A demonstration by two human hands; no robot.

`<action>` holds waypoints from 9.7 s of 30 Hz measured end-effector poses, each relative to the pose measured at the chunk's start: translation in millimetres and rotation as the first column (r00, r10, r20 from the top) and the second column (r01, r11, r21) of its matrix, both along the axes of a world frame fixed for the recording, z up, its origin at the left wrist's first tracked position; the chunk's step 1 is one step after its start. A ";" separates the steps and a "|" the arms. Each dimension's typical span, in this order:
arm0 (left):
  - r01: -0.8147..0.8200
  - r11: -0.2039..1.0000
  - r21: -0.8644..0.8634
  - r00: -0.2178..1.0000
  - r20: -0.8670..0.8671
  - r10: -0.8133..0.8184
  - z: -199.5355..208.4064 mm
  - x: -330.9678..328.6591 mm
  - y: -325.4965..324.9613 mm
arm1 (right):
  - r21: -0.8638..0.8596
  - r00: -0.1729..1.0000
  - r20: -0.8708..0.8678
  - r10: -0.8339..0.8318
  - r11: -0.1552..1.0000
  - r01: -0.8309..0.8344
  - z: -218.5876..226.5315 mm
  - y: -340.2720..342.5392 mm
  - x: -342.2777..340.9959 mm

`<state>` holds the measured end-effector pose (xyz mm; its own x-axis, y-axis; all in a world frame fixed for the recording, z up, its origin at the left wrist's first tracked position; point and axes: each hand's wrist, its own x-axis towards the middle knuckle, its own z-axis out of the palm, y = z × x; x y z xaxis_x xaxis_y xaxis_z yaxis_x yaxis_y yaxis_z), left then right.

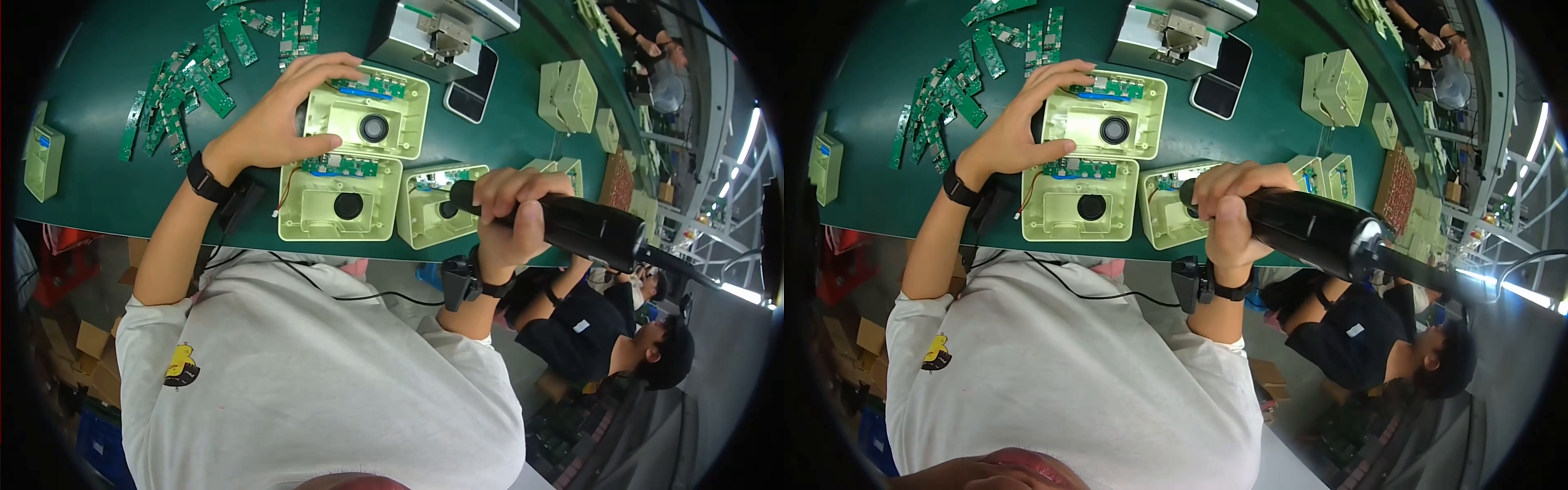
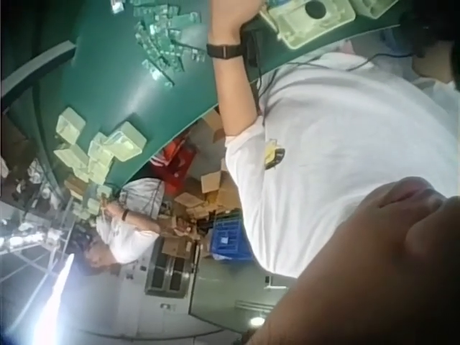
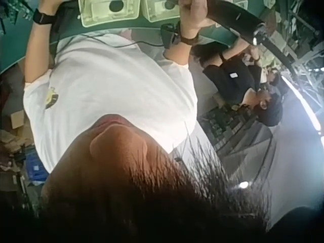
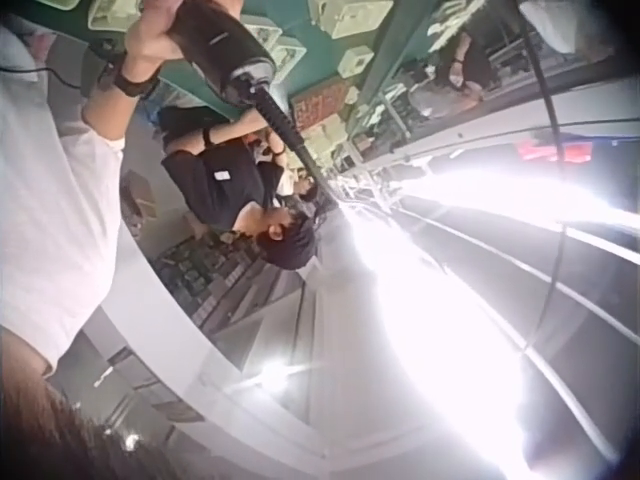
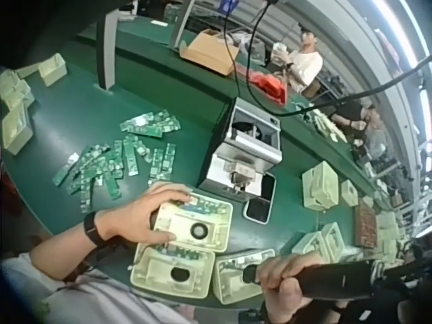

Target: The person places circuit boards into plastic housings and uses an electric screwdriver to fasten them before setting the assemblies aside and repeating the process.

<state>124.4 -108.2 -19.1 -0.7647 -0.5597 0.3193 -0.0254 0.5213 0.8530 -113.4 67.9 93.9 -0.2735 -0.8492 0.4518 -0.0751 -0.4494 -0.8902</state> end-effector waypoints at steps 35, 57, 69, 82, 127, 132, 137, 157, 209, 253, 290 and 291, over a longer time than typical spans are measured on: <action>-0.007 1.000 -0.011 1.000 -0.021 0.007 1.0 -0.2 2.0 | -0.140 0.990 -0.103 -0.096 0.987 0.081 25.9 -146.2 -15.0; -0.018 0.908 -0.419 0.970 0.214 0.118 52.3 1.4 21.0 | -0.070 0.949 0.055 -0.310 0.947 0.313 -14.0 9.3 -57.2; 0.117 0.818 -0.563 0.933 0.345 0.103 54.7 -15.7 51.3 | -0.053 0.924 0.061 -0.377 0.923 0.380 -25.7 3.2 -43.5; 0.146 0.740 -0.657 0.954 0.291 0.070 132.9 -39.7 72.5 | 0.043 0.544 -0.067 -0.836 0.542 0.839 21.3 130.8 -80.2; 0.460 0.782 -0.421 0.827 0.523 -0.205 141.4 -171.6 121.4 | 0.211 0.256 -0.330 -0.908 0.194 0.958 -80.9 211.0 -150.6; 0.649 0.637 -0.415 0.761 0.355 -0.543 119.8 -296.2 113.1 | 0.105 0.138 -0.396 -0.908 0.105 0.989 -103.0 212.5 -141.2; 0.688 0.573 -0.444 0.691 0.160 -0.705 43.1 -361.2 139.4 | -0.592 -0.503 -0.541 -0.674 -0.120 0.797 -110.5 198.1 -88.2; -0.655 0.274 -0.704 0.027 0.341 0.940 70.1 415.4 -117.8 | 0.007 0.079 -0.874 -0.480 0.149 0.989 -179.0 85.8 -262.1; -0.448 0.751 -0.485 0.832 0.080 0.548 99.9 45.1 96.5 | 0.305 0.669 -0.738 -0.090 0.839 0.450 -75.0 62.8 -13.3; 0.009 0.775 -0.632 0.913 0.321 0.252 39.7 -39.2 110.3 | 0.069 0.298 -0.953 -0.050 0.925 0.375 -65.0 26.5 -20.1; -0.134 0.988 -0.071 0.962 0.232 0.147 27.8 99.2 70.5 | 0.144 0.286 -0.948 0.142 0.989 -0.014 -52.3 -58.8 89.7; -0.135 0.988 -0.070 0.962 0.231 0.148 27.9 100.0 70.3 | 0.145 0.284 -0.948 0.143 0.989 -0.014 -53.7 -59.7 91.3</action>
<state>224.4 -37.8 8.8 -0.7360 -0.6545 0.1728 -0.2979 0.5424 0.7855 -22.1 8.2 40.2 0.3673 -0.8918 0.2642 -0.8684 -0.4305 -0.2459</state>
